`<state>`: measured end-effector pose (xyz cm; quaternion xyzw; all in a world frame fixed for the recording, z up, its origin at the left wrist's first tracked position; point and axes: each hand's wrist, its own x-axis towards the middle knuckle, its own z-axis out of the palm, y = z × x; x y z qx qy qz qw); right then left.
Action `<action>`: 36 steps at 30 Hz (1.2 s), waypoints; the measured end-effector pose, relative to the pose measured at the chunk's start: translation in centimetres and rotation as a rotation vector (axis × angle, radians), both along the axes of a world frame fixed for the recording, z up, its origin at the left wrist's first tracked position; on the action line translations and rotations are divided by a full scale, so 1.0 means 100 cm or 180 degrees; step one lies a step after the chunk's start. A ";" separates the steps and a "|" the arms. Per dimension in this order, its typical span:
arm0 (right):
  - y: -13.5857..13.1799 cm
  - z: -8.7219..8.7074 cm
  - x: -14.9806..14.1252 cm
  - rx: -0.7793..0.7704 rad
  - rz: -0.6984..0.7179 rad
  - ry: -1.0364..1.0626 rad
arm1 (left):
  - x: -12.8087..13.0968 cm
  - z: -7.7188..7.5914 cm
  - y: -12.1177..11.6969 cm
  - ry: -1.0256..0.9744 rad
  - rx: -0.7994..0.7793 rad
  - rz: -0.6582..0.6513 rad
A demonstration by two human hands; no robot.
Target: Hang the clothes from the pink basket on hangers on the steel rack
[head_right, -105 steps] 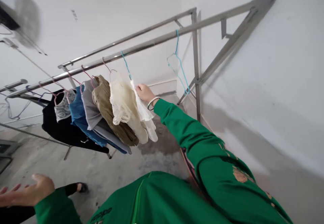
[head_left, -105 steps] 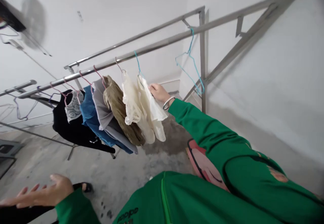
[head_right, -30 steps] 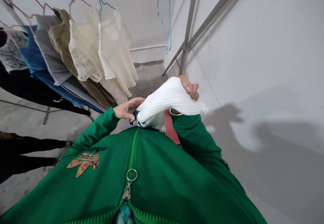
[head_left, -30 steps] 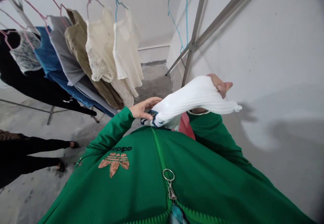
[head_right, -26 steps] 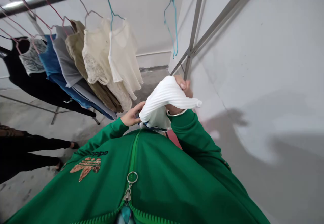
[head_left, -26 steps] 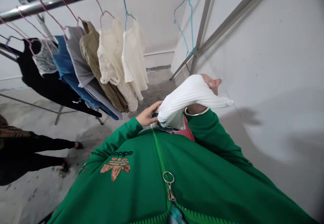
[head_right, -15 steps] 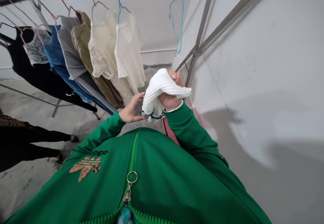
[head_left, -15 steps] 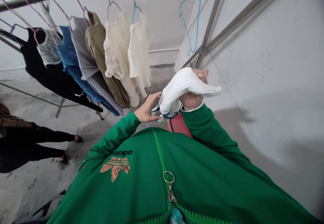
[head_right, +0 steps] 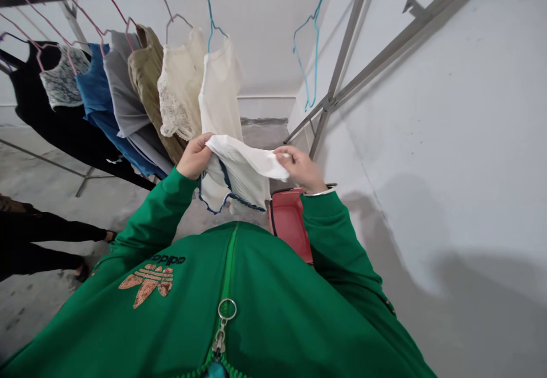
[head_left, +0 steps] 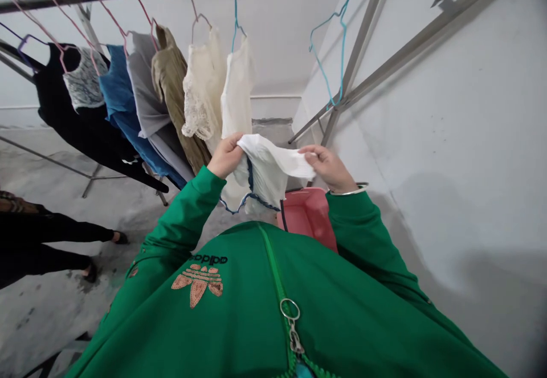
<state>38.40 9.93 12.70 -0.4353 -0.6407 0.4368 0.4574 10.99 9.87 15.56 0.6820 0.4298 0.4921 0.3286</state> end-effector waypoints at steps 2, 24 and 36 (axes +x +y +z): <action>-0.002 0.000 -0.014 0.0484 0.0202 -0.0501 | 0.010 0.005 -0.006 0.0679 0.0029 -0.0187; 0.001 -0.007 -0.053 0.0703 -0.0001 -0.0468 | -0.090 -0.082 -0.043 0.1291 -0.0895 0.1486; 0.123 0.054 0.021 0.1608 -0.1775 -0.1597 | -0.038 -0.055 -0.068 -0.0103 -0.1779 0.0410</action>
